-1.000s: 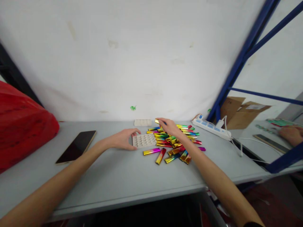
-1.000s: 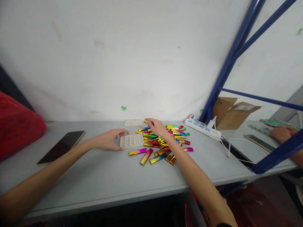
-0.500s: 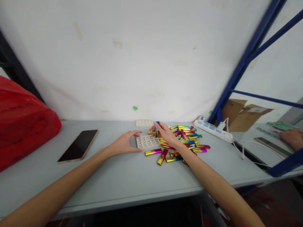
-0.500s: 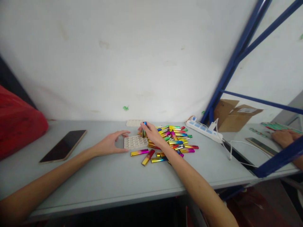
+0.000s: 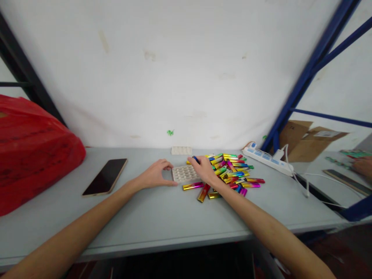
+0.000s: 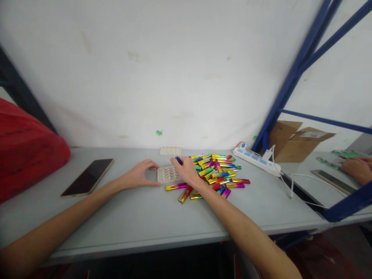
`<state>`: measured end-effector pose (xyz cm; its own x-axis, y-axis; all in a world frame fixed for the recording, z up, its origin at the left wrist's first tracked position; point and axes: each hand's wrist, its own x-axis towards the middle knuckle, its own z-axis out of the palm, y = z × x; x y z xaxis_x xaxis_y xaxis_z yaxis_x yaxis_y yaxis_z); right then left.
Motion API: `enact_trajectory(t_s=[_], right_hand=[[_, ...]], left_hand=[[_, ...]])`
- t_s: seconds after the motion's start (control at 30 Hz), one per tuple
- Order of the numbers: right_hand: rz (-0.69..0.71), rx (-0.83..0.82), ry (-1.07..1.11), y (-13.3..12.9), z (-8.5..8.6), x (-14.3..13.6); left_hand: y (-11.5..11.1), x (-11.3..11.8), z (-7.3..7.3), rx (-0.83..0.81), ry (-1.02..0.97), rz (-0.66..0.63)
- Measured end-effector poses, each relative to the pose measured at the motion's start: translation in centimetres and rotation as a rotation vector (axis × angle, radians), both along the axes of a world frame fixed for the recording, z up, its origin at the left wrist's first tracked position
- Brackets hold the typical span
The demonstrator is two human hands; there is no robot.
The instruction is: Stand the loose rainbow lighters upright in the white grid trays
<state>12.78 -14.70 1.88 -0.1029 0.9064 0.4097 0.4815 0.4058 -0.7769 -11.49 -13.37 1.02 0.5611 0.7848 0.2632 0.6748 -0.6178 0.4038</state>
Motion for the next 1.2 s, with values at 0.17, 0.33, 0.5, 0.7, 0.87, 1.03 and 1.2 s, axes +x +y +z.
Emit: enact_trajectory(t_s=[0.17, 0.33, 0.5, 0.7, 0.87, 1.03, 1.2], right_hand=[[-0.012, 0.058, -0.041, 0.1, -0.1, -0.1], [0.013, 0.087, -0.094, 0.3, -0.3, 0.2], [0.205, 0.115, -0.144, 0.6, -0.1, 0.2], [0.186, 0.184, -0.431, 1.7, 0.3, -1.5], [0.190, 0.104, -0.465, 2.5, 0.2, -2.2], [0.253, 0.175, -0.524, 3.6, 0.0, -2.2], [0.317, 0.219, -0.642, 4.5, 0.0, -3.0]], left_hand=[[0.0, 0.1, -0.1, 0.011, -0.017, -0.003], [0.0, 0.1, -0.2, 0.021, -0.031, -0.008], [0.3, 0.0, -0.2, 0.028, -0.016, -0.019], [0.4, -0.2, -0.2, 0.006, -0.015, -0.006], [0.5, -0.3, -0.1, -0.016, -0.032, -0.018], [0.6, -0.4, 0.0, -0.035, -0.023, -0.008], [0.8, -0.5, -0.1, -0.059, -0.041, -0.005]])
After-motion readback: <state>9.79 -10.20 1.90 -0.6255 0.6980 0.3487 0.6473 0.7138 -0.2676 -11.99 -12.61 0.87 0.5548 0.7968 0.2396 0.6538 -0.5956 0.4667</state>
